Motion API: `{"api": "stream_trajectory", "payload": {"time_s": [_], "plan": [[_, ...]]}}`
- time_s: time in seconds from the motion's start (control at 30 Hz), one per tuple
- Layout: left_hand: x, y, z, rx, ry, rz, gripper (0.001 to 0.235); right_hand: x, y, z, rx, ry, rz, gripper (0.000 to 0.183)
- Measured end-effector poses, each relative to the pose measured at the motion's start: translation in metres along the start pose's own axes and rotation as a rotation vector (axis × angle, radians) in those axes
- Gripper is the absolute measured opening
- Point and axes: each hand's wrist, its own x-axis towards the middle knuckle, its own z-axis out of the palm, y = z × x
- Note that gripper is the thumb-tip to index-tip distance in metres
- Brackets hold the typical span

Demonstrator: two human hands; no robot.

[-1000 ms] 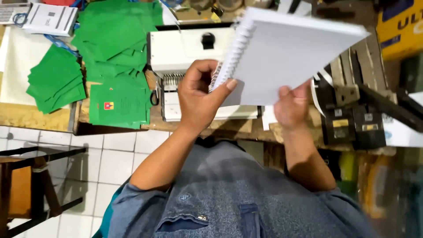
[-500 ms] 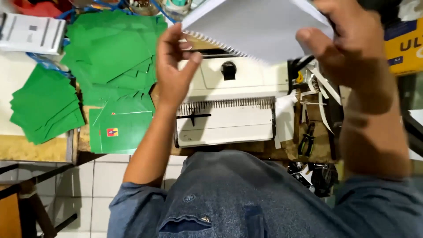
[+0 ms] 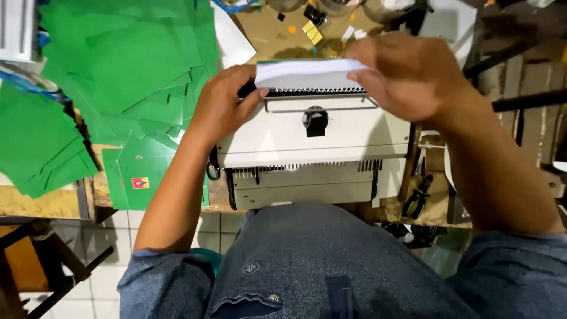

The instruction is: Binding paper booklets using a manual spiral binding machine and pliers to trim the wire.

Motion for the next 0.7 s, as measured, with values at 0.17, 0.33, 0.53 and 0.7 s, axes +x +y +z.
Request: {"api": "stream_trajectory", "payload": {"time_s": [0.17, 0.33, 0.53, 0.7], "plan": [[0.004, -0.013, 0.003, 0.028, -0.127, -0.055, 0.016, 0.004, 0.016, 0.031, 0.021, 0.025, -0.097, 0.003], [0.011, -0.022, 0.001, 0.035, -0.196, -0.092, 0.031, 0.007, 0.012, 0.034, -0.088, 0.066, -0.069, 0.007], [0.015, -0.024, -0.002, 0.027, -0.208, -0.081, 0.037, 0.007, 0.007, 0.031, -0.156, -0.054, 0.05, 0.01], [0.017, -0.013, -0.009, 0.037, -0.269, -0.078, 0.037, 0.002, 0.006, 0.041, -0.204, -0.18, 0.042, 0.014]]}}
